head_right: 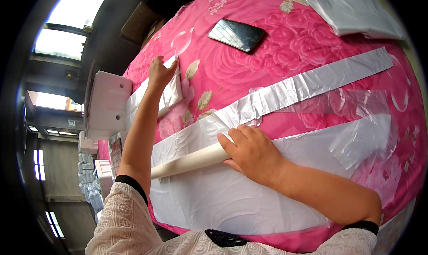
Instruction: The person wraps small rectangular items in clear plastic film on a pink floral tablecloth. They unroll film, place an item, fold the film around it, and set the wrapped item aside, repeating this process for multiple items.
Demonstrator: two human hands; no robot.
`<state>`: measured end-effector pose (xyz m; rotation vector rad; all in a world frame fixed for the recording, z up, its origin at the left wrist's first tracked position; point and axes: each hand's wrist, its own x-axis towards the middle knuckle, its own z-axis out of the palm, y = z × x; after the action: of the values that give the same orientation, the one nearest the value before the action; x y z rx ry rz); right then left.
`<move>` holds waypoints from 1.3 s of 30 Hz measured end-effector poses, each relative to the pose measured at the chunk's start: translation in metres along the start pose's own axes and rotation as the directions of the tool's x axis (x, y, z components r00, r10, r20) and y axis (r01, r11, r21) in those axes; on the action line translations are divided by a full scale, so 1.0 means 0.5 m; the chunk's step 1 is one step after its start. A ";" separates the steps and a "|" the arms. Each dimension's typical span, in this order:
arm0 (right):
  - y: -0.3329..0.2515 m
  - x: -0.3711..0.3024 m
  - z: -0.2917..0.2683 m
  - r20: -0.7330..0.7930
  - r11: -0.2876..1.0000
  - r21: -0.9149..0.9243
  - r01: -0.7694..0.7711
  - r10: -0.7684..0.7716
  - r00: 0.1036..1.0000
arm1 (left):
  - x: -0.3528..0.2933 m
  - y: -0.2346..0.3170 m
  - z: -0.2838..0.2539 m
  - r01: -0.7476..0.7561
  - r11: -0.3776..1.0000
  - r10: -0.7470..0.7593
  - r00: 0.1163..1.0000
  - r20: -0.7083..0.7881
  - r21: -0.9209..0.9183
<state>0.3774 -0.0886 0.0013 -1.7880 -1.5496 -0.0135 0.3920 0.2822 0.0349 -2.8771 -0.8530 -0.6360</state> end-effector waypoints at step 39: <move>-0.029 0.044 -0.056 0.265 0.956 -0.294 -0.012 0.093 0.960 | -0.430 0.140 -0.312 -0.436 0.772 0.516 0.855 0.056 -0.464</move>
<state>0.3833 -0.0851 0.0392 -2.1354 -1.7678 0.0388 0.2087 0.0859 0.0922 -3.3888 0.0712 -0.5636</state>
